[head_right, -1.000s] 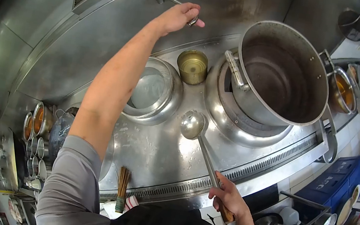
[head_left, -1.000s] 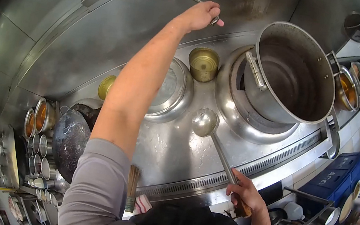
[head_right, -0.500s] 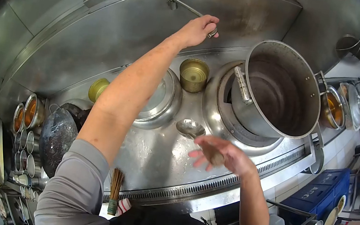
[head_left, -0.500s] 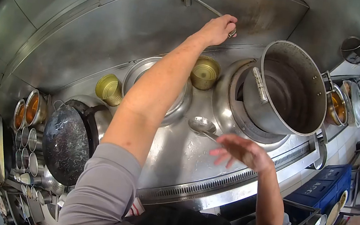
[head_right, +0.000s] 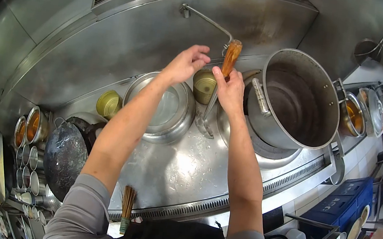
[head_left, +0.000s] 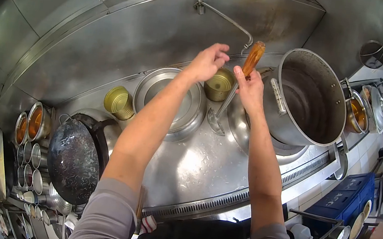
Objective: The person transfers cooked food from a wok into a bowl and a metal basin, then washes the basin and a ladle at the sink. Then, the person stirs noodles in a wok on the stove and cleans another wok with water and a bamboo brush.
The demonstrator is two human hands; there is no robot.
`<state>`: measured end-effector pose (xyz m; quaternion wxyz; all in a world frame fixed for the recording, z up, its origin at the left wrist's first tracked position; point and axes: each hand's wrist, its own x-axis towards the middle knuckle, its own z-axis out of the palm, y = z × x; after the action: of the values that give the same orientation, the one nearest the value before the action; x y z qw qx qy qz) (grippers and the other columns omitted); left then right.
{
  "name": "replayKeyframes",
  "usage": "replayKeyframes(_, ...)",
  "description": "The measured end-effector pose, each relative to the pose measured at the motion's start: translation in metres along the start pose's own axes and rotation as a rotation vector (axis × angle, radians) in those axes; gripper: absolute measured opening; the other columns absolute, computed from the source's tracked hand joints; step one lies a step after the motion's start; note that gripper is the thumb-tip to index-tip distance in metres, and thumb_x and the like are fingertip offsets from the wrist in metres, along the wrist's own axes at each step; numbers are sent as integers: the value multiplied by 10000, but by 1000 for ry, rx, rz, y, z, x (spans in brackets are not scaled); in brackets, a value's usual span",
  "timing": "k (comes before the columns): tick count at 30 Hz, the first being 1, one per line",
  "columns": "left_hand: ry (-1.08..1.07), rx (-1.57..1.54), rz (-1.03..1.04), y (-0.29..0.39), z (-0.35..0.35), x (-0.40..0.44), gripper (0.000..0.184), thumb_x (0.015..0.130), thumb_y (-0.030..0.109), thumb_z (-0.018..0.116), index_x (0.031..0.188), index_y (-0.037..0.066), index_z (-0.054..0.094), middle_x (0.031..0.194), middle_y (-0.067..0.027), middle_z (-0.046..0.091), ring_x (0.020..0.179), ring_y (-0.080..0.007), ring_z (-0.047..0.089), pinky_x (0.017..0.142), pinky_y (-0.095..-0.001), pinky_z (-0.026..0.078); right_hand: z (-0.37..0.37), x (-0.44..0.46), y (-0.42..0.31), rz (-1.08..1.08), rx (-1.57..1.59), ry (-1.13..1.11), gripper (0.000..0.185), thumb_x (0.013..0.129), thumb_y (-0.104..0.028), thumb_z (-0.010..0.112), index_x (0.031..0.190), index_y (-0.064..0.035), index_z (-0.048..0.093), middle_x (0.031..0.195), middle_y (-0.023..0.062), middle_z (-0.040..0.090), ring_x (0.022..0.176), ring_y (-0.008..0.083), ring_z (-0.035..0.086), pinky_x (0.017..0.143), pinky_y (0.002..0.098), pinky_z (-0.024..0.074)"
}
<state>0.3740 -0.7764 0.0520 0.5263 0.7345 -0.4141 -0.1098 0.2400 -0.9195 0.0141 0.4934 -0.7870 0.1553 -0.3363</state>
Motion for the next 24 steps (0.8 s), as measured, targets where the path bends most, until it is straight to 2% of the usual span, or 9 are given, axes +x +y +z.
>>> replayKeyframes(2, 4, -1, -26, -5, 0, -14, 408, 1008, 60, 562, 1411, 16, 510, 1215, -138, 692, 1136, -237, 645, 1000, -366, 501, 0, -4, -7, 38, 88, -38, 448, 951, -424, 710, 1025, 16, 663, 911, 175, 672, 777, 251, 639, 734, 393, 502)
replayKeyframes(3, 12, -8, -36, -5, 1, -19, 406, 1006, 59, 564, 1407, 18, 516, 1218, -138, 691, 1141, -239, 644, 1002, -370, 500, -4, -8, -15, 127, 92, -87, 448, 945, -400, 721, 1096, 17, 652, 905, 154, 705, 792, 232, 668, 765, 383, 521)
replayKeyframes(6, 45, -8, -54, 0, 0, -21, 387, 999, 53, 564, 1385, 22, 541, 1233, -137, 687, 1163, -248, 640, 1011, -377, 497, -6, -9, -12, 48, 39, -118, 445, 931, -359, 743, 1147, 16, 639, 851, 116, 710, 709, 194, 663, 702, 358, 534)
replayKeyframes(12, 29, 10, -34, 1, 6, -20, 399, 987, 19, 563, 1384, 11, 533, 1267, -159, 665, 1185, -256, 629, 1028, -381, 497, -6, 10, -20, 43, 116, -118, 413, 907, -276, 771, 1160, 24, 640, 807, 122, 706, 614, 149, 655, 584, 321, 535)
replayKeyframes(15, -6, -1, -57, -10, 14, -24, 408, 983, 5, 558, 1389, 4, 523, 1292, -173, 648, 1199, -265, 623, 1035, -383, 497, -12, 19, -31, 53, 35, -129, 415, 913, -278, 764, 1162, 29, 639, 793, 124, 703, 621, 154, 661, 604, 326, 541)
replayKeyframes(18, 38, -40, -50, -8, 19, -21, 408, 980, -1, 554, 1386, -1, 521, 1299, -180, 642, 1206, -270, 623, 1037, -384, 496, -11, 23, -15, 64, 15, -246, 372, 950, -267, 748, 1174, 9, 637, 891, 12, 670, 751, 60, 610, 638, 258, 557)
replayKeyframes(21, 126, -17, -2, -3, 16, -12, 402, 975, 0, 555, 1376, -5, 530, 1282, -183, 652, 1205, -278, 630, 1036, -390, 497, -3, 18, 0, 25, 147, -160, 375, 941, -287, 734, 1148, 12, 646, 797, 104, 699, 650, 144, 650, 617, 322, 516)
replayKeyframes(24, 229, 103, 117, 10, 12, 5, 378, 966, 17, 558, 1344, -1, 560, 1269, -190, 659, 1192, -312, 637, 1036, -400, 495, -5, 16, 7, 27, 139, -172, 375, 950, -302, 723, 1147, 8, 646, 803, 86, 692, 649, 134, 625, 624, 306, 504)
